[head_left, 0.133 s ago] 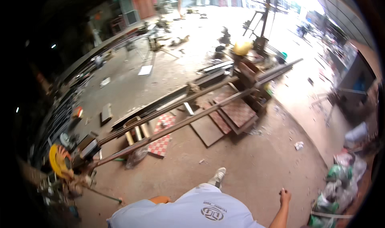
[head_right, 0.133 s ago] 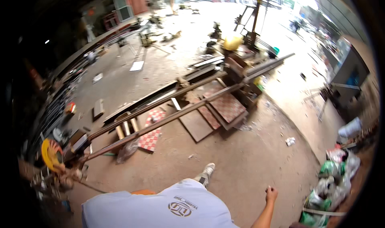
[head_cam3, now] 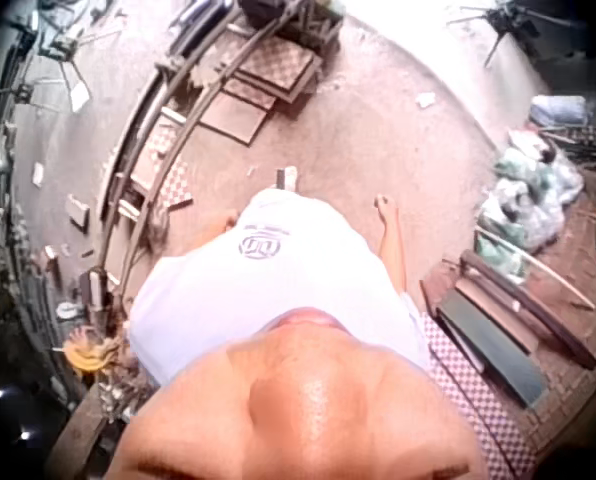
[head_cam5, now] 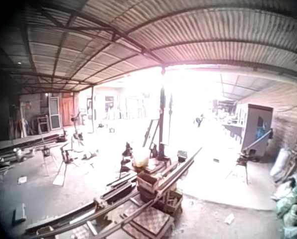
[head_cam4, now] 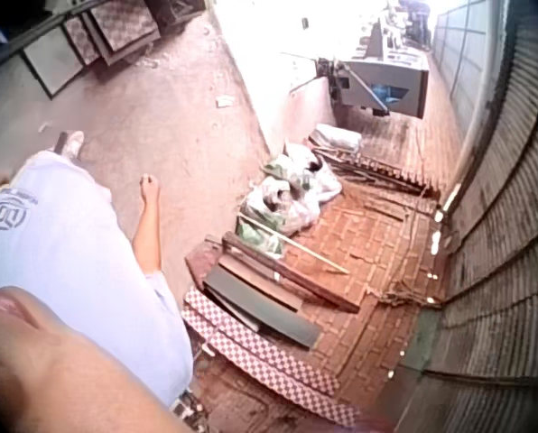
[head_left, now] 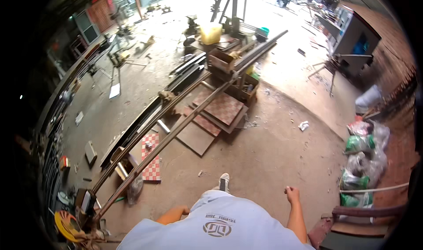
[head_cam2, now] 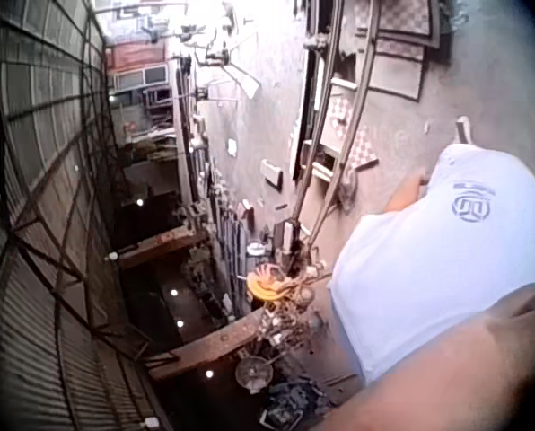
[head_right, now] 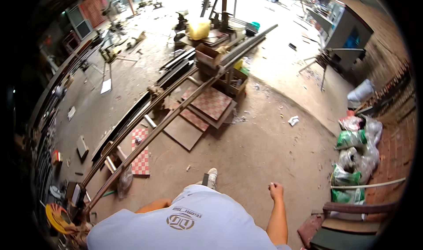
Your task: The person operates a metal cutting saw to cut several long metal profiles. They load the profiles into the machine, operate the controls to cut them, and then remove the cut pieces. The person also uses a tape measure to measure the profiles before cutting.
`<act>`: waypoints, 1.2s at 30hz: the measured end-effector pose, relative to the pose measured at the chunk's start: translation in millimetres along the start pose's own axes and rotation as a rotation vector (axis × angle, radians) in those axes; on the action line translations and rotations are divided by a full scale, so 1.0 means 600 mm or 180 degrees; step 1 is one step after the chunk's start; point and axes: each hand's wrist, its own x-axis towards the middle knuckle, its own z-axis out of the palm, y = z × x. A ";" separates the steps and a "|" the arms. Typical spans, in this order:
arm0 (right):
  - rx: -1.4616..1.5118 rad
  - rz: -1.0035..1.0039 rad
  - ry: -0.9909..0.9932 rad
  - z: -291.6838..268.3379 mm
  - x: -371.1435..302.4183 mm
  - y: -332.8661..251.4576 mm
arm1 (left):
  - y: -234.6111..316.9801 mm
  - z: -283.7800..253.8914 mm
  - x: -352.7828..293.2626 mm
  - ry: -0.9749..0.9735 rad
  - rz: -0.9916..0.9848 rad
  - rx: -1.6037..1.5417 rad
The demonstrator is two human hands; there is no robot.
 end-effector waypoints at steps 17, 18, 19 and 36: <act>-0.0473 0.1490 -0.1678 -0.095 0.471 0.113 | 1.011 -1.085 0.269 0.2055 0.0851 0.0948; -0.0614 0.1260 -0.1727 -0.126 0.562 0.105 | 1.015 -1.075 0.286 0.1807 0.0672 0.0777; -0.0699 0.1055 -0.1665 -0.165 0.655 0.068 | 1.011 -1.060 0.322 0.1641 0.0540 0.0632; -0.0984 0.1443 -0.0899 -0.657 1.589 -0.360 | 1.557 -1.496 0.754 0.0263 0.0743 0.0534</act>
